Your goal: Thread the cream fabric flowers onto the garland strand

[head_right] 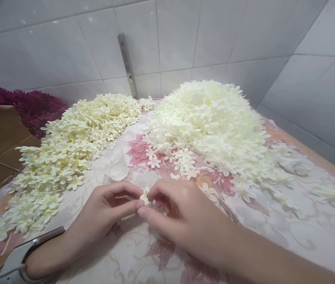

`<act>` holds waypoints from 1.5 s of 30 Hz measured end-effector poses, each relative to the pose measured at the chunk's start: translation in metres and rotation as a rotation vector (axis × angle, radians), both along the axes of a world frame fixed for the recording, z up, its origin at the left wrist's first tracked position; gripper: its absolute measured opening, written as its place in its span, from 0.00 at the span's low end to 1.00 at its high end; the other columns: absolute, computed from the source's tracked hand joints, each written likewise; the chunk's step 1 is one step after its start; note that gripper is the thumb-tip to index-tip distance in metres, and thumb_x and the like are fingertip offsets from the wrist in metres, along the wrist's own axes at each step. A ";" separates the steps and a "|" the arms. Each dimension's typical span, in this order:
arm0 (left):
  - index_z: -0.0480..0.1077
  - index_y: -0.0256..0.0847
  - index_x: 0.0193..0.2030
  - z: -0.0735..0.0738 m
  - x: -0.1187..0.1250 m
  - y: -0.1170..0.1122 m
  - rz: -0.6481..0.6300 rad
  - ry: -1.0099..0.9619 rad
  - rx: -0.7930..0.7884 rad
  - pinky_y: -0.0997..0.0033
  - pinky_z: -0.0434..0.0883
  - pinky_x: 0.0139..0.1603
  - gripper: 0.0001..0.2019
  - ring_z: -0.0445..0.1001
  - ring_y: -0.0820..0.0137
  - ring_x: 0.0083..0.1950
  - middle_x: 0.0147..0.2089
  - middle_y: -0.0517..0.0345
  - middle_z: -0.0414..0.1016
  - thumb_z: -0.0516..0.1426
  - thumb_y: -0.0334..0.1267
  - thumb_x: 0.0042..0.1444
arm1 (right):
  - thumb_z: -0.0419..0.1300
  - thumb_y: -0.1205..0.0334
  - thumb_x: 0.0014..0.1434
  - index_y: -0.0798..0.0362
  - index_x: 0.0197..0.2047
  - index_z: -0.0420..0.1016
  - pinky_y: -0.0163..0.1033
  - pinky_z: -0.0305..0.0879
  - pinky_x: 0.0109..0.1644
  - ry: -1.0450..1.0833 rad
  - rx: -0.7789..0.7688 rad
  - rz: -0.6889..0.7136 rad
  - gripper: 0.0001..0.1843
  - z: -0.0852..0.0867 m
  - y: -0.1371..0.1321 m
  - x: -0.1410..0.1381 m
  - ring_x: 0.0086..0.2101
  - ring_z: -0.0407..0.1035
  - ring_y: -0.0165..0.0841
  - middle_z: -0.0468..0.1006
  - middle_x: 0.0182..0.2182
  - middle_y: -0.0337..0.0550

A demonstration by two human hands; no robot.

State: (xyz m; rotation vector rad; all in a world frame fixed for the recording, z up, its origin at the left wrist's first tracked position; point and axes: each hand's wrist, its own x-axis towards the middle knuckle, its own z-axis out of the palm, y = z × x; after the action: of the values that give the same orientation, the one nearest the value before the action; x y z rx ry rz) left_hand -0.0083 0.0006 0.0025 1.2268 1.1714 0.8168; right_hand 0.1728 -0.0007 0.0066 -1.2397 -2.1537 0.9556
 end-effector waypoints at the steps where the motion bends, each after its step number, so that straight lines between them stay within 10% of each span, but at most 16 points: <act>1: 0.75 0.38 0.26 -0.001 -0.001 -0.001 -0.015 0.028 0.031 0.80 0.67 0.29 0.03 0.71 0.75 0.29 0.26 0.62 0.76 0.65 0.33 0.45 | 0.52 0.56 0.62 0.52 0.29 0.72 0.33 0.56 0.26 0.001 -0.023 0.024 0.13 0.001 -0.002 -0.002 0.23 0.63 0.28 0.71 0.22 0.37; 13: 0.77 0.41 0.27 -0.002 -0.002 -0.006 -0.086 -0.024 -0.009 0.82 0.65 0.29 0.03 0.70 0.76 0.30 0.27 0.64 0.77 0.65 0.36 0.47 | 0.62 0.54 0.56 0.52 0.22 0.60 0.31 0.56 0.24 0.388 -0.455 0.029 0.18 -0.007 -0.001 0.001 0.21 0.62 0.26 0.65 0.18 0.33; 28: 0.77 0.38 0.26 0.001 0.000 0.003 0.054 -0.096 -0.126 0.81 0.65 0.29 0.02 0.69 0.78 0.26 0.24 0.64 0.74 0.64 0.33 0.47 | 0.55 0.54 0.59 0.51 0.27 0.74 0.34 0.55 0.25 0.208 -0.214 -0.069 0.13 0.000 0.013 0.012 0.24 0.62 0.29 0.71 0.23 0.38; 34: 0.77 0.40 0.26 -0.001 0.000 0.003 0.079 -0.080 -0.105 0.80 0.67 0.31 0.01 0.70 0.77 0.28 0.24 0.64 0.75 0.64 0.32 0.46 | 0.57 0.57 0.56 0.51 0.20 0.65 0.36 0.52 0.26 -0.040 0.265 -0.334 0.15 -0.001 0.014 0.013 0.21 0.59 0.29 0.68 0.18 0.38; 45: 0.78 0.41 0.29 -0.003 -0.001 -0.003 -0.012 0.012 0.037 0.76 0.70 0.33 0.02 0.75 0.70 0.33 0.31 0.59 0.81 0.65 0.35 0.46 | 0.50 0.69 0.59 0.52 0.29 0.73 0.34 0.55 0.27 0.046 0.100 0.010 0.12 -0.001 -0.005 -0.003 0.23 0.63 0.28 0.72 0.21 0.37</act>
State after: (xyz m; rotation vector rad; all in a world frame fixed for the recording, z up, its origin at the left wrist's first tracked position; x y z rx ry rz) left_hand -0.0094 -0.0020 -0.0002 1.2696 1.1621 0.8266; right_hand 0.1699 -0.0057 0.0052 -1.1499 -2.1467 0.8602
